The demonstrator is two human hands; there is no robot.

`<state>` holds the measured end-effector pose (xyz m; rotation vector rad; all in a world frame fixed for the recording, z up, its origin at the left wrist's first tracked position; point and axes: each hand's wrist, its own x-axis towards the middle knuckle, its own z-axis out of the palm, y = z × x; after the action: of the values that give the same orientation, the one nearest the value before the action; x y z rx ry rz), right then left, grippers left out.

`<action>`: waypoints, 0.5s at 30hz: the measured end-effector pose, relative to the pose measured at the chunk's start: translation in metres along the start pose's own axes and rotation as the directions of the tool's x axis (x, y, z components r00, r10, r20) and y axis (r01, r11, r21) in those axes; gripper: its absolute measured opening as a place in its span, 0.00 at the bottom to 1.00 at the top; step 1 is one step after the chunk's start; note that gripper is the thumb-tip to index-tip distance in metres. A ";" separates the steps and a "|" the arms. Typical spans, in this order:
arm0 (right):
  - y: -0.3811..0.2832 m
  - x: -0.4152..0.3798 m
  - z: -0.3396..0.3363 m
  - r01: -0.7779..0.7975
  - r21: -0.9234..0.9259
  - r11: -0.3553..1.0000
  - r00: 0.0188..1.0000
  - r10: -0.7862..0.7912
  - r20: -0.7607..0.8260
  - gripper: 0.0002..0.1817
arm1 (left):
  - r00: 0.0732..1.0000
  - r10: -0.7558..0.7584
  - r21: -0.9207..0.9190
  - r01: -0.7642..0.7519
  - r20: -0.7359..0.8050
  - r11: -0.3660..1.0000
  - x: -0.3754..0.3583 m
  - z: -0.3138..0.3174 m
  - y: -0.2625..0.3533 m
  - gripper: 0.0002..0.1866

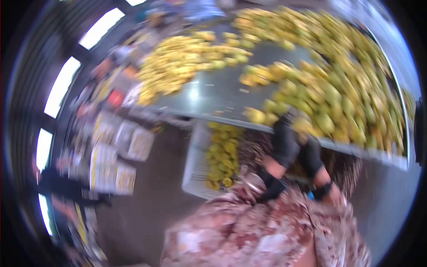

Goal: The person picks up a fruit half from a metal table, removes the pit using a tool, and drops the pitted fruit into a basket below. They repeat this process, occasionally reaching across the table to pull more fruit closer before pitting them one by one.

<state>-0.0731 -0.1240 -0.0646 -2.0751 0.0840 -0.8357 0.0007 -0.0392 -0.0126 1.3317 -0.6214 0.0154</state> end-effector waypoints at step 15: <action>-0.023 0.037 -0.009 -0.328 0.498 0.803 0.786 -0.061 0.615 0.23 | 0.996 0.033 -0.040 -0.037 -0.081 0.999 -0.004 -0.038 0.033 0.18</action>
<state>-0.0548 -0.1294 -0.0242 -1.6098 -0.3344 -0.0280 0.0015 0.0051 0.0115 1.2736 -0.5742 0.0837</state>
